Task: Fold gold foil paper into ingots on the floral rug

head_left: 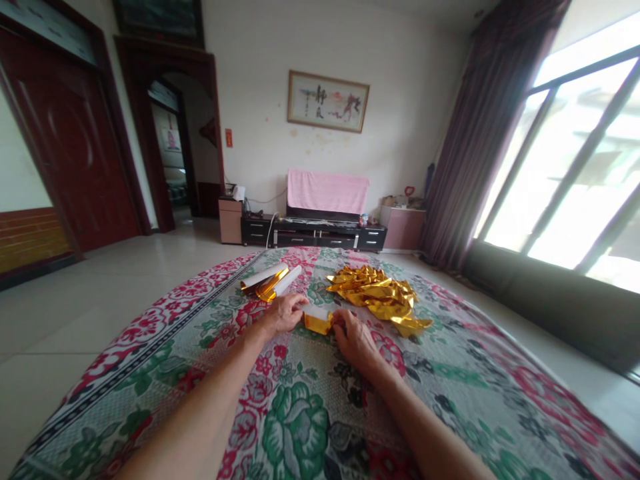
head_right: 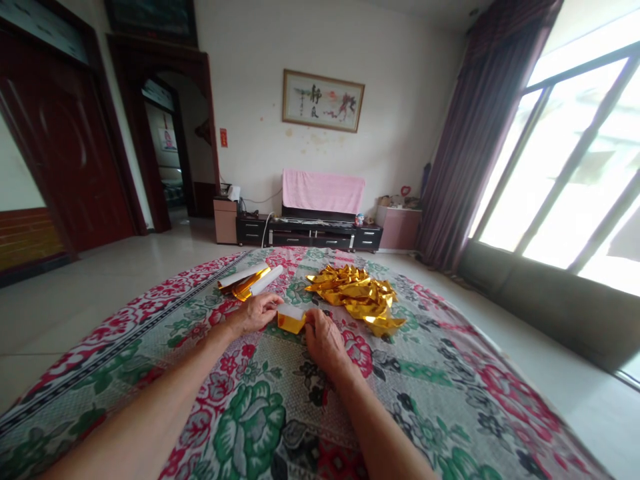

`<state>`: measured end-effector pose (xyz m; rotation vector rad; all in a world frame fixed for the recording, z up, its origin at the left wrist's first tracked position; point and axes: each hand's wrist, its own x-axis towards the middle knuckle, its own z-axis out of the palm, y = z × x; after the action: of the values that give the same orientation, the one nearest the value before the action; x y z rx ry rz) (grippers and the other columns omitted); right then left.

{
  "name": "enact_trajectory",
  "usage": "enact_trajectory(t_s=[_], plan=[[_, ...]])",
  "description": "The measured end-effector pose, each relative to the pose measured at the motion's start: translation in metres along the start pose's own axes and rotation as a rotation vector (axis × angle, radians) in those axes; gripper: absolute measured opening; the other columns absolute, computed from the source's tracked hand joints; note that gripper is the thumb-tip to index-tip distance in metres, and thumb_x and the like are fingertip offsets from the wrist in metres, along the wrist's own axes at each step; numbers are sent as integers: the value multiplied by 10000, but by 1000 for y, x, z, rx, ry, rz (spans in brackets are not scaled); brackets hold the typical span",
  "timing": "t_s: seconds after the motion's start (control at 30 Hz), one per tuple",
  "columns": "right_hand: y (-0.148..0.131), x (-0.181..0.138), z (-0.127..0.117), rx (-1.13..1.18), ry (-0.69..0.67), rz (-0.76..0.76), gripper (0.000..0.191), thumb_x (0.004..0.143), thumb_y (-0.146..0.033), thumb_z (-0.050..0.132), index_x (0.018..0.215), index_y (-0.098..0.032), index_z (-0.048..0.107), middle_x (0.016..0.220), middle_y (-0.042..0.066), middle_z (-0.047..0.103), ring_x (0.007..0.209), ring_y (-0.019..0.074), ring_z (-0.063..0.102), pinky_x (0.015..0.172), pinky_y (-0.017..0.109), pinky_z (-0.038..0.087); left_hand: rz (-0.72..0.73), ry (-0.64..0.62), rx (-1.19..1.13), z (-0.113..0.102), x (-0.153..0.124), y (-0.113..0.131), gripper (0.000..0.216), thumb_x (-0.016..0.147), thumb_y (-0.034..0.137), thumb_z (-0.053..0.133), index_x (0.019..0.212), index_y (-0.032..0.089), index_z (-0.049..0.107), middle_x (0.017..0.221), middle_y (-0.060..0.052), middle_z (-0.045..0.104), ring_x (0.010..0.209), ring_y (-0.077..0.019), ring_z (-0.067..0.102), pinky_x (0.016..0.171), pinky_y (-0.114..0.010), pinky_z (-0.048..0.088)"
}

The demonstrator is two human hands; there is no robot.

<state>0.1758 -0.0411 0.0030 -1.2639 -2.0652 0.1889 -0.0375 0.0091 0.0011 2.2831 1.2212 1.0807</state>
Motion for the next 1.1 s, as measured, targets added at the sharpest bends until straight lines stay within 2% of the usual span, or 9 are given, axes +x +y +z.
enact_trajectory(t_s=[0.2,0.27,0.4,0.47,0.6,0.73,0.87,1.1], plan=[[-3,5,-1,-86,37,57,111,742,-123,486,826,-169,541,804,41,598,723,146,542,657,222,381,81,-6,87,3,0,6,310,661,97,524,945,170,623,902,-29,651,799,-128,590,750,-225,472],[-3,5,-3,-100,32,29,84,746,-122,491,750,-170,560,801,44,591,734,144,537,670,221,383,55,-7,77,2,-1,8,355,653,92,532,992,162,612,878,-29,647,763,-120,589,722,-215,473],[0,4,-5,-66,-20,-88,168,789,-116,451,703,-172,584,819,46,593,780,136,540,721,215,391,24,-34,53,0,-3,12,426,658,85,517,1069,171,586,823,-7,641,709,-104,591,686,-198,470],[2,4,-6,-67,-55,-138,189,804,-117,435,725,-174,596,827,46,596,789,136,540,728,217,392,31,-38,76,-2,-4,16,393,663,85,510,1033,176,607,808,-1,646,708,-104,592,685,-196,464],[3,4,-9,-56,-114,-206,221,803,-96,416,776,-186,616,829,35,602,797,132,543,750,221,390,81,-65,191,-5,-4,23,244,681,95,505,843,174,668,778,-7,661,722,-117,587,709,-209,450],[0,5,-15,-48,-159,-218,242,766,-65,422,772,-186,631,809,29,616,797,131,554,762,228,392,150,-167,226,-10,-2,25,209,703,99,496,720,169,692,789,-20,674,765,-125,591,763,-214,442],[-4,6,-22,-30,-185,-244,230,732,-75,456,800,-186,645,861,34,627,834,137,557,781,238,399,190,-253,158,-16,-1,24,228,692,90,506,744,182,709,827,-14,674,785,-111,590,753,-182,444],[-1,8,-24,-30,-208,-227,221,694,-82,482,803,-177,649,892,46,628,852,150,556,788,254,410,255,-258,187,-16,-2,18,219,739,124,514,788,176,721,847,-28,669,791,-114,589,745,-186,441]])
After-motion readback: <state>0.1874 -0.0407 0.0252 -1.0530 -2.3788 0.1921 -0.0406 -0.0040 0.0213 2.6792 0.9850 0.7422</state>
